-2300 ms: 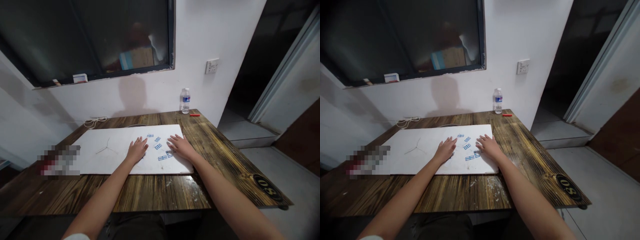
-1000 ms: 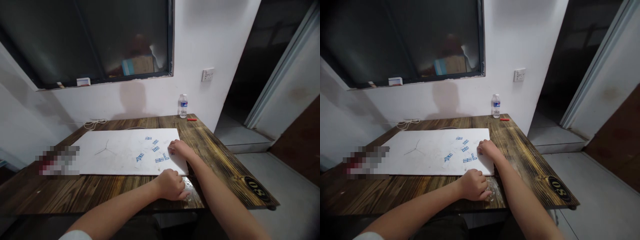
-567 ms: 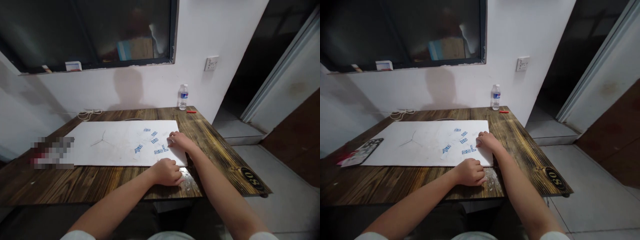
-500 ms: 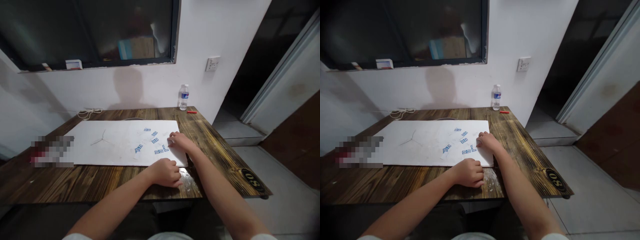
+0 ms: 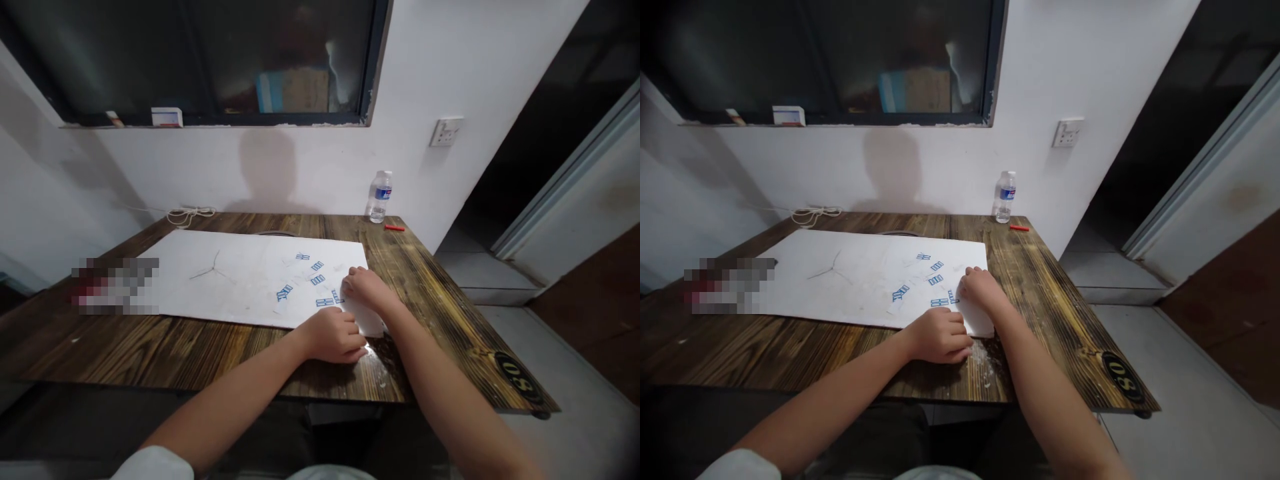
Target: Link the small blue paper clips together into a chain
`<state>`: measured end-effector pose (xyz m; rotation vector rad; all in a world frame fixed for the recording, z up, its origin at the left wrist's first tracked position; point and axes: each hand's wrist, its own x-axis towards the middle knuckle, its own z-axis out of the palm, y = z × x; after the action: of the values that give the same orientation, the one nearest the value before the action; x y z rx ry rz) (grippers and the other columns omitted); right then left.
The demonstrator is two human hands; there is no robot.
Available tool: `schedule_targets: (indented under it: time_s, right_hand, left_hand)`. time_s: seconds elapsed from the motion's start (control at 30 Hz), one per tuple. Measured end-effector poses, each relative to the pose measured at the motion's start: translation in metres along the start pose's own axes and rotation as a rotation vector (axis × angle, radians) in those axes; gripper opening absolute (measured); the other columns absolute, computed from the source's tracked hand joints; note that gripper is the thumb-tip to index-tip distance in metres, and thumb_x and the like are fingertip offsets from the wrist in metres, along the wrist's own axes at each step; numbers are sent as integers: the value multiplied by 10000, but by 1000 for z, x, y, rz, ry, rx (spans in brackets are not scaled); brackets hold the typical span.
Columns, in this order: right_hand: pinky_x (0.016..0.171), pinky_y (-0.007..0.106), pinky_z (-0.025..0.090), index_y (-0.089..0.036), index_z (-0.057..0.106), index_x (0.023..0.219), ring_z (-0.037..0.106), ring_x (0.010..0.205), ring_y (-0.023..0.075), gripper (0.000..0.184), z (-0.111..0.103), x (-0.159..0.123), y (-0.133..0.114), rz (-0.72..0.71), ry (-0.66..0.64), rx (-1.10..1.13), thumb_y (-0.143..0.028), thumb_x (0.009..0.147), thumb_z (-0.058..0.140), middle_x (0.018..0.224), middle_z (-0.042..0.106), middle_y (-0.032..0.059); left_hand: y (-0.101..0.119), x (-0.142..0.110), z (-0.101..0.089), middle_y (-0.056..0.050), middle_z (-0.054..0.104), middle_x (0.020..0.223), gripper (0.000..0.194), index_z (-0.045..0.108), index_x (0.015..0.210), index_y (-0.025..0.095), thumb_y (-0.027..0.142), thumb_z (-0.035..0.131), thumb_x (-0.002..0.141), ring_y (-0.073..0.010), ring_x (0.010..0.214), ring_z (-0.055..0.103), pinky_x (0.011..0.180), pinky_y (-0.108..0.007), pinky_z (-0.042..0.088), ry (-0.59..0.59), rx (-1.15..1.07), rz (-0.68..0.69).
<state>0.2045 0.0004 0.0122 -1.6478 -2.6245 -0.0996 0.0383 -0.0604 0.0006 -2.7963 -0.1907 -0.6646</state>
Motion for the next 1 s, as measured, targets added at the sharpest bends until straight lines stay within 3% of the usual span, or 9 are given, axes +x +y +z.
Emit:
schedule_targets:
  time_s: [0.13,0.27,0.43,0.63,0.8,1.0]
  right_hand:
    - [754,321,385,-101,690,954,560,934,253,237,4,2,-3,26,27,-26,-172,896,472,1011,631,161]
    - [762,311,399,-127,694,969,557,950,249,207,5,1,2,31,57,29,-228,876,540,1033,630,145]
    - [784,271,410,-209,721,944,564,955,217,199,12,3,17,37,68,242,-321,780,700,1052,642,76]
    - [860,299,391,-238,714,971,544,1037,229,253,29,12,24,159,94,380,-317,733,745,1097,628,62]
    - [877,339,370,-249,702,994,501,1125,263,284,33,14,24,253,37,412,-365,737,735,1153,604,73]
    - [856,333,358,-242,696,960,501,1103,249,226,31,12,20,253,47,407,-364,770,702,1133,597,68]
  left_hand:
    - [-10,-3,-6,-31,619,602,316,649,672,191,301,455,895,-150,621,569,543,-276,379,112,-22,-205]
    - [-21,-11,-7,-50,667,645,343,681,690,192,319,448,907,-158,652,615,604,-267,422,191,-146,-504]
    - [-34,-16,-2,-26,705,674,363,710,744,197,382,446,911,-149,655,653,645,-254,457,325,-576,-904]
    - [-55,-21,8,-34,634,530,402,670,668,158,489,505,823,-133,488,580,502,-241,398,671,-1033,-1320]
    - [-66,-27,10,-28,629,556,333,649,689,150,469,569,745,-124,503,565,515,-236,386,897,-1231,-1408]
    - [-69,-29,12,-24,617,572,316,639,701,157,462,558,722,-127,520,559,527,-240,380,922,-1228,-1451]
